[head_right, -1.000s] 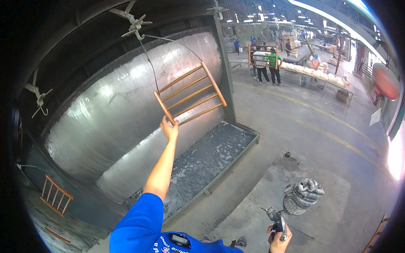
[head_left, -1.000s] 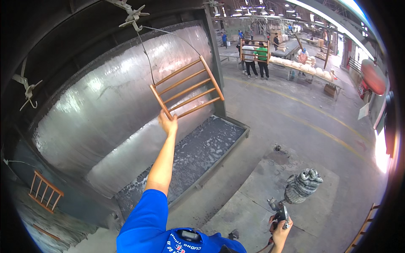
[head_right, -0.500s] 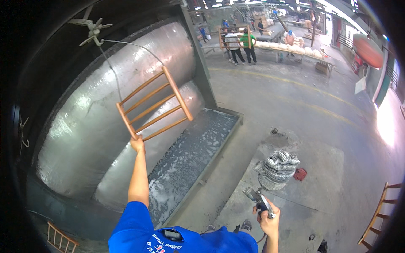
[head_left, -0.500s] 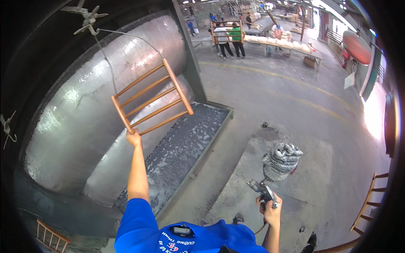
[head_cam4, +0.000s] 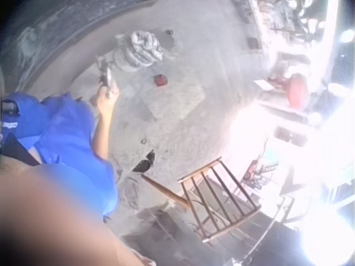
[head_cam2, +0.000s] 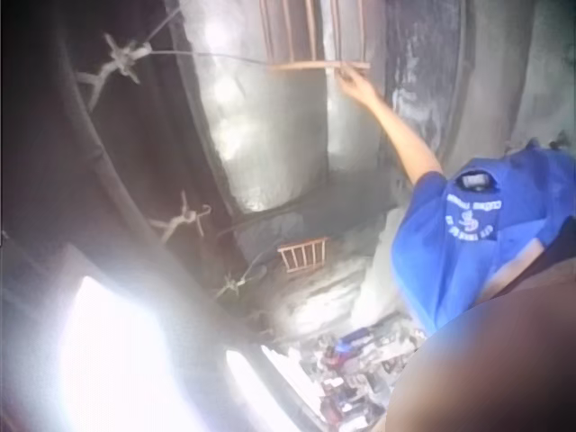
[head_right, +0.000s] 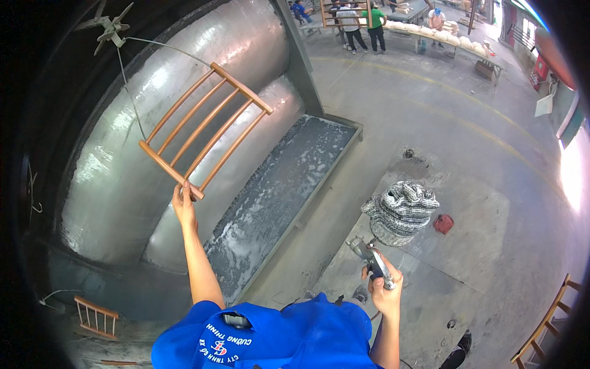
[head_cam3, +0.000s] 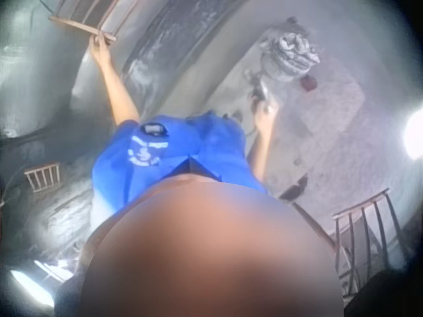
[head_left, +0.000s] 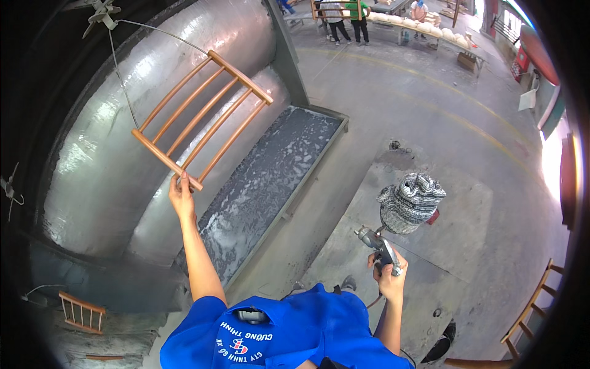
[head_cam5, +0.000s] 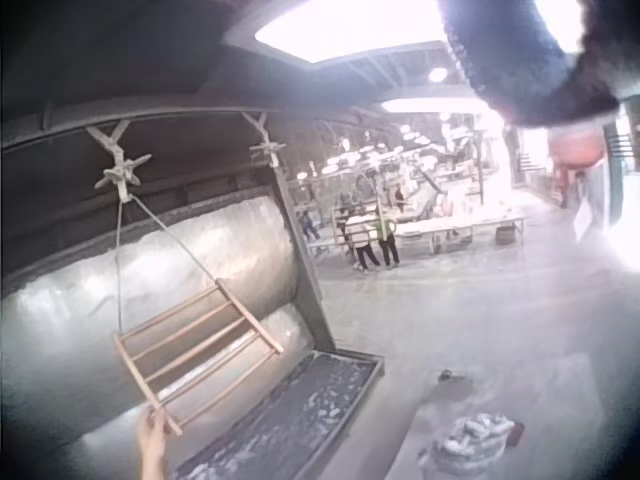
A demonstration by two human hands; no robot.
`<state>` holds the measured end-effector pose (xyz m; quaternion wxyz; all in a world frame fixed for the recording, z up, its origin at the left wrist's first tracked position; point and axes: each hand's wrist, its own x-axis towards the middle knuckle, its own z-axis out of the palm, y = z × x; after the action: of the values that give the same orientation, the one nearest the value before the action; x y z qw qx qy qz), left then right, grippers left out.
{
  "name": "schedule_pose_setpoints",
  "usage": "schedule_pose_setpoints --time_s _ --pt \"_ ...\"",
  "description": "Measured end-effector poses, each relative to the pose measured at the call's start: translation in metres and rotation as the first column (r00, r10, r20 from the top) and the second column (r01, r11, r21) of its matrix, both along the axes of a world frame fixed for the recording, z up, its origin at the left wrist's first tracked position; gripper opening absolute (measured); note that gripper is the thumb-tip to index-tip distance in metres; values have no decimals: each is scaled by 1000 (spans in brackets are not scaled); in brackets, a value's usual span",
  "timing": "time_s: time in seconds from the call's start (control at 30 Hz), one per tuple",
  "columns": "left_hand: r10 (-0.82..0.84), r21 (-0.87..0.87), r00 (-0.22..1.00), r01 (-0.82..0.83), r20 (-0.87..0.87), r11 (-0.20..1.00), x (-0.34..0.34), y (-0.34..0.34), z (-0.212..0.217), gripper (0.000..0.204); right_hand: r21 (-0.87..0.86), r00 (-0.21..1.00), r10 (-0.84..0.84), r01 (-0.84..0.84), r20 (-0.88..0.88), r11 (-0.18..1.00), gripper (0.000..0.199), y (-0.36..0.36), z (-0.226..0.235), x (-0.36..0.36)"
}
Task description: The person uses a spray gun to apply finish to wooden chair frames suspended from hooks in a spray booth. They rotate the frames by hand to coat all sides, then move to the next frame and repeat the process.
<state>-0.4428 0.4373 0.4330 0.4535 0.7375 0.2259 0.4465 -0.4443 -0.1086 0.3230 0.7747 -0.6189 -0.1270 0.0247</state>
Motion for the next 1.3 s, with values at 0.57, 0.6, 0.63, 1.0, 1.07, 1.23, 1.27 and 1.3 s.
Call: schedule_pose_setpoints --time_s 0.57,0.6,0.63,1.0,1.07,1.23,1.27,1.3 --pt "35 62 998 -31 -60 998 21 -39 3 35 167 951 303 -290 -60 942 97 -24 3 16" --pt "26 58 997 -22 -70 998 14 -35 4 34 156 951 303 -291 -57 944 98 -16 4 9" --pt "92 33 989 -89 -116 995 12 -34 6 34 168 955 289 -276 -58 946 99 -12 7 7" --pt "-7 63 998 11 -70 998 -22 -19 9 39 138 988 149 -153 38 979 106 16 44 2" --pt "-7 62 996 12 -83 998 -21 -14 12 39 185 962 264 -271 66 944 107 15 57 9" --pt "51 92 992 -41 -112 995 -30 -6 15 38 121 968 202 -221 149 968 106 26 96 20" --pt "12 91 997 -5 -79 996 -34 -6 16 37 88 977 143 -158 160 983 105 29 105 21" --pt "5 77 998 0 -70 997 -38 -5 16 37 57 981 86 -98 177 994 104 34 113 22"
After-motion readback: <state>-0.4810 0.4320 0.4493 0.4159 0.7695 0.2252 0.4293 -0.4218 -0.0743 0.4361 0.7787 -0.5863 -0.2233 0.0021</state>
